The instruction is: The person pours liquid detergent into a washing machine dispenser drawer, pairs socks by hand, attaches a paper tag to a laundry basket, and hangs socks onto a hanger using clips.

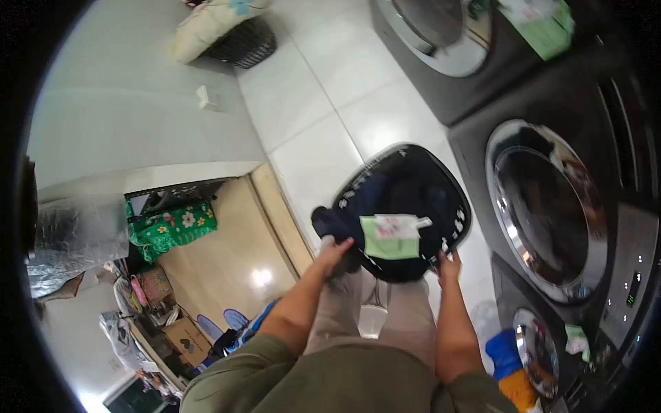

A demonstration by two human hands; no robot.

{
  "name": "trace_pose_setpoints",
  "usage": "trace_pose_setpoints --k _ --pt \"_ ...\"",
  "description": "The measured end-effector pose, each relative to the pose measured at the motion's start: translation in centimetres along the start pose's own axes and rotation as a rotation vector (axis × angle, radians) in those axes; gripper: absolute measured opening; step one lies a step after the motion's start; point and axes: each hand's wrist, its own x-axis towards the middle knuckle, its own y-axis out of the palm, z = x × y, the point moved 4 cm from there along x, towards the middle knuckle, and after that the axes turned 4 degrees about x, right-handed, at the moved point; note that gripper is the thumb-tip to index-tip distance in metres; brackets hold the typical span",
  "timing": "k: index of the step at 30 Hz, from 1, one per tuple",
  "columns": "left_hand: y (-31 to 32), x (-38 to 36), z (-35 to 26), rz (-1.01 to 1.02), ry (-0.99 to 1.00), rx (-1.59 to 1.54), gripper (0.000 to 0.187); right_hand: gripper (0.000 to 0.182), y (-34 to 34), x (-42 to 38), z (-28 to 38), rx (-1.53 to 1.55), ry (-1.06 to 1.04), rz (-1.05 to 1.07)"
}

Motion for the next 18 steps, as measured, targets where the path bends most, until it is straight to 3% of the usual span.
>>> trace_pose_setpoints --k 1,4,8,9,11,12,13,15,18 --pt "-0.1 0.7 -0.4 0.030 0.033 -0.145 0.074 0.046 1.0 -2.8 2.2 0.029 0.105 -0.030" --pt "-1.9 0.1 -3.4 0.094 -0.204 -0.226 0.062 0.044 3.0 -3.6 3.2 0.094 0.120 -0.035" --pt "-5.1 3.0 -2.5 -0.027 -0.154 -0.354 0.045 0.042 8.7 -1.8 4.3 0.021 0.037 -0.029" --pt "-6.5 4.2 -2.6 -0.014 -0.130 -0.395 0.049 0.042 10.6 -2.0 5.0 -0.001 0.018 -0.026" --pt "-10.2 6.4 -2.8 0.006 -0.082 -0.473 0.057 0.046 15.7 -1.6 5.7 0.020 0.039 0.007" --pt "-13.5 5.5 -5.9 -0.090 -0.124 -0.506 0.043 0.047 19.0 -1.3 6.3 -0.033 0.033 0.054" --pt "-15.3 8.9 -4.0 -0.107 -0.104 -0.565 0.043 0.049 22.2 -1.0 6.7 -0.085 0.030 0.099" --pt "-21.3 11.9 -4.3 -0.101 -0.035 -0.608 0.053 0.045 30.1 0.0 7.6 -0.082 0.024 0.136" --pt "-29.8 9.2 -7.9 -0.224 0.126 -0.722 0.043 0.032 42.8 1.6 8.9 -0.041 -0.011 0.169"
